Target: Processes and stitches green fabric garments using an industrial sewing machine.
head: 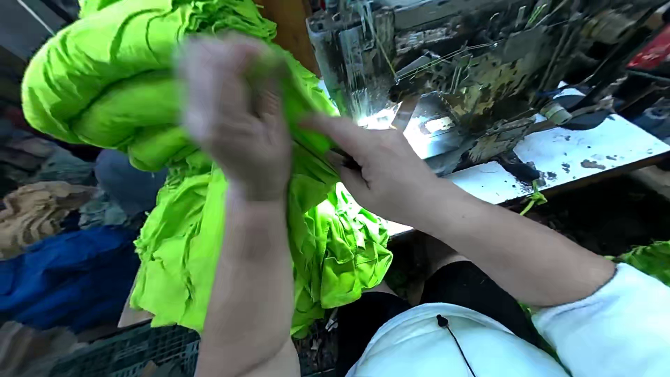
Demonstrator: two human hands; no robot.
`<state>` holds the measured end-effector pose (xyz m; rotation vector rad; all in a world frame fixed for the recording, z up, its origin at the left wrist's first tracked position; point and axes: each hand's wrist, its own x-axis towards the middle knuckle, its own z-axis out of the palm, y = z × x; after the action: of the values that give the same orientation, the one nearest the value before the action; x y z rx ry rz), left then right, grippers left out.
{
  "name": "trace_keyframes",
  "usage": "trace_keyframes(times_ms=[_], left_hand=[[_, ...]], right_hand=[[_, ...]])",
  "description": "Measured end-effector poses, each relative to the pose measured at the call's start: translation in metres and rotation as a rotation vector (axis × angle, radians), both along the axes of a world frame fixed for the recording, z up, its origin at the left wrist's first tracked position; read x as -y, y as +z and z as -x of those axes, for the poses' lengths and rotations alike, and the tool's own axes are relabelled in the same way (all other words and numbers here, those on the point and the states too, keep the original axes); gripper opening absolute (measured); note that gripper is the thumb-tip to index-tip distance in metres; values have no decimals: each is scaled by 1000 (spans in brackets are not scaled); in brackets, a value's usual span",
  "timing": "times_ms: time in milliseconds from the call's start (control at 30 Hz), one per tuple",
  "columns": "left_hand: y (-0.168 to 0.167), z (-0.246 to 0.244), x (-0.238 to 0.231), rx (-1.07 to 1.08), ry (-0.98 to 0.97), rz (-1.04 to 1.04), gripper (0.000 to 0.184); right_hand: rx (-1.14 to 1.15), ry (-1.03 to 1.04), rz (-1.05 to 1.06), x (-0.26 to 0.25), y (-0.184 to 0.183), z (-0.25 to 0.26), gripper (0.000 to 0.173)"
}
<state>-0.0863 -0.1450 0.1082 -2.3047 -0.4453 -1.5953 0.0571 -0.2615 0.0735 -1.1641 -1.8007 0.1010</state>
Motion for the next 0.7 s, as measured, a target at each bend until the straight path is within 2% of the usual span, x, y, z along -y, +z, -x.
trace_keyframes(times_ms=[33, 67, 100, 167, 233, 300, 333, 400, 467, 533, 567, 633, 700], left_hand=[[-18, -10, -5, -143, -22, 61, 19], [-40, -16, -11, -296, -40, 128, 15], [-61, -20, -13, -452, -30, 225, 10], [-83, -27, -11, -712, 73, 495, 2], [-78, -33, -14, -853, 164, 729, 9], [-73, -43, -27, -853, 205, 861, 12], [-82, -48, -41, -824, 207, 860, 14], [-111, -60, -86, -726, 172, 789, 18], [-119, -74, -111, -627, 96, 875, 24], [-118, -79, -118, -522, -73, 1003, 27], [-120, -80, -119, -480, -139, 1001, 27], [-123, -78, -120, -481, -186, 920, 27], [-121, -77, -121, -489, -188, 981, 27]], right_hand=[[-35, -29, 207, 0, -21, -7, 25], [-110, -27, 439, 1, -44, -13, 21], [-208, 7, 617, 2, -68, -19, 25], [-435, 87, 769, 10, -106, -24, 28], [-689, 144, 805, 21, -122, -24, 25], [-848, 168, 809, 21, -120, -28, 22], [-878, 174, 804, 17, -116, -32, 22], [-880, 164, 775, 7, -110, -41, 21], [-865, 114, 744, -4, -104, -48, 19], [-846, 60, 690, -11, -103, -51, 20], [-834, 45, 672, -12, -104, -50, 19], [-816, 53, 667, -9, -110, -46, 18], [-840, 88, 681, -4, -114, -40, 19]])
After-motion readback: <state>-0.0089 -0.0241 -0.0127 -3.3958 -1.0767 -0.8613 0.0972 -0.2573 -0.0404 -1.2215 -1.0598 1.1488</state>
